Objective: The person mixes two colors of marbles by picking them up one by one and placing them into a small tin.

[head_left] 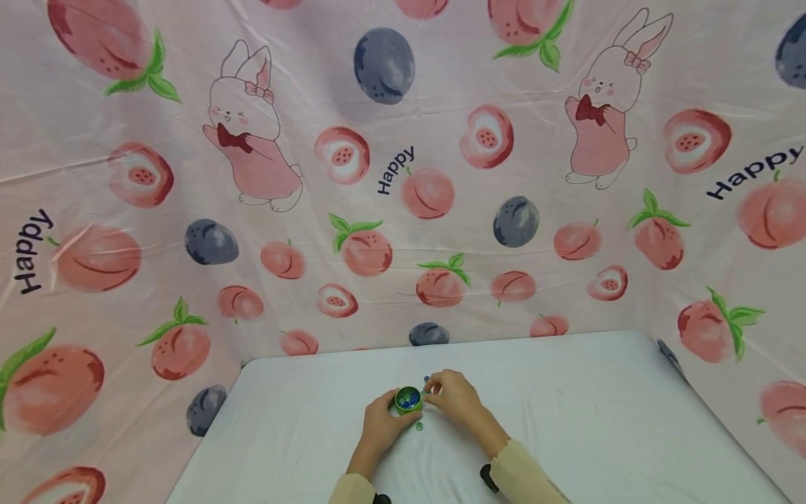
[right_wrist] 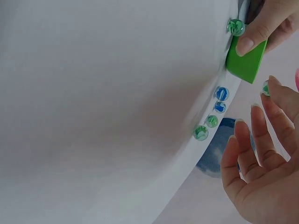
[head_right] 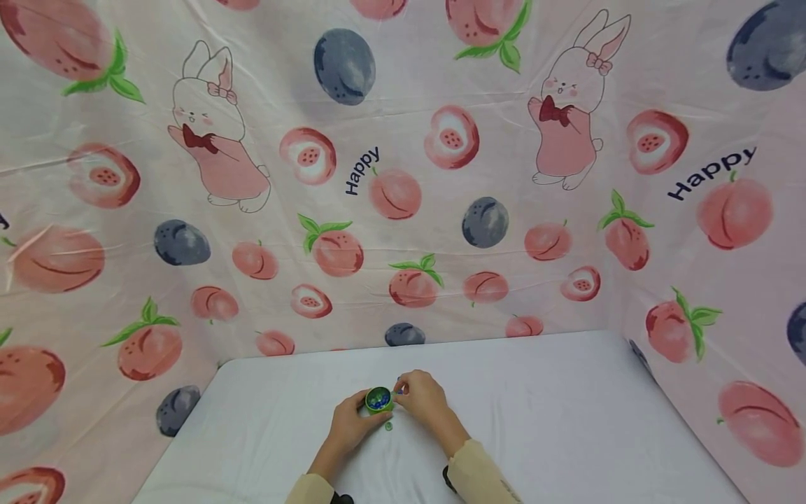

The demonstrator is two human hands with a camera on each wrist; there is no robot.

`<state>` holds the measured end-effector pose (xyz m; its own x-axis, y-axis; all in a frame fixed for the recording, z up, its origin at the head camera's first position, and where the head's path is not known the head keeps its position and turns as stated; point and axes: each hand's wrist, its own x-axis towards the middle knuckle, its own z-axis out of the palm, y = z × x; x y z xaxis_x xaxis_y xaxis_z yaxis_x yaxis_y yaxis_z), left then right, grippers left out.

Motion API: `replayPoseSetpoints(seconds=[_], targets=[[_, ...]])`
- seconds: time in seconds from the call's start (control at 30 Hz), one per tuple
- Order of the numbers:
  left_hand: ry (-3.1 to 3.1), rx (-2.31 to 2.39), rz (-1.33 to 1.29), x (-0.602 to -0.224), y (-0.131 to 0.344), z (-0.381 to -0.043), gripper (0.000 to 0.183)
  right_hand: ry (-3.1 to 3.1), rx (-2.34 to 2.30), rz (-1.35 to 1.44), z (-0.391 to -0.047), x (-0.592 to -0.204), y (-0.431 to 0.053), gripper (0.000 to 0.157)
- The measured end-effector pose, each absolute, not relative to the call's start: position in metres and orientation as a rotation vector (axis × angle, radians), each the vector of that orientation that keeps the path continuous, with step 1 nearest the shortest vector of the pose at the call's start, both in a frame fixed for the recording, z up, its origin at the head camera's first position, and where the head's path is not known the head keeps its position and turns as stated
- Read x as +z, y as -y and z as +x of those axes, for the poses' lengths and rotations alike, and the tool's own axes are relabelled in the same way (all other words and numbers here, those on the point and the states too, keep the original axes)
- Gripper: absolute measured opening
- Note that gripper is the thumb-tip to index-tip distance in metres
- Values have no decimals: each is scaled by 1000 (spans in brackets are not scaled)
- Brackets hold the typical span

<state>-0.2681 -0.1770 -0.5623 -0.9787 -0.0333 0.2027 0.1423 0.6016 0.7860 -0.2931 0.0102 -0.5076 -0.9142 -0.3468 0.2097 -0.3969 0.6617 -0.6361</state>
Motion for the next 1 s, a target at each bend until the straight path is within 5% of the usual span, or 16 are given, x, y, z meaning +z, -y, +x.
replayPoseSetpoints(seconds=[1.0], targets=[[2616,-1328,-103,-567,178,-270,63,2759,1143,606,-282,-520,-6,11]])
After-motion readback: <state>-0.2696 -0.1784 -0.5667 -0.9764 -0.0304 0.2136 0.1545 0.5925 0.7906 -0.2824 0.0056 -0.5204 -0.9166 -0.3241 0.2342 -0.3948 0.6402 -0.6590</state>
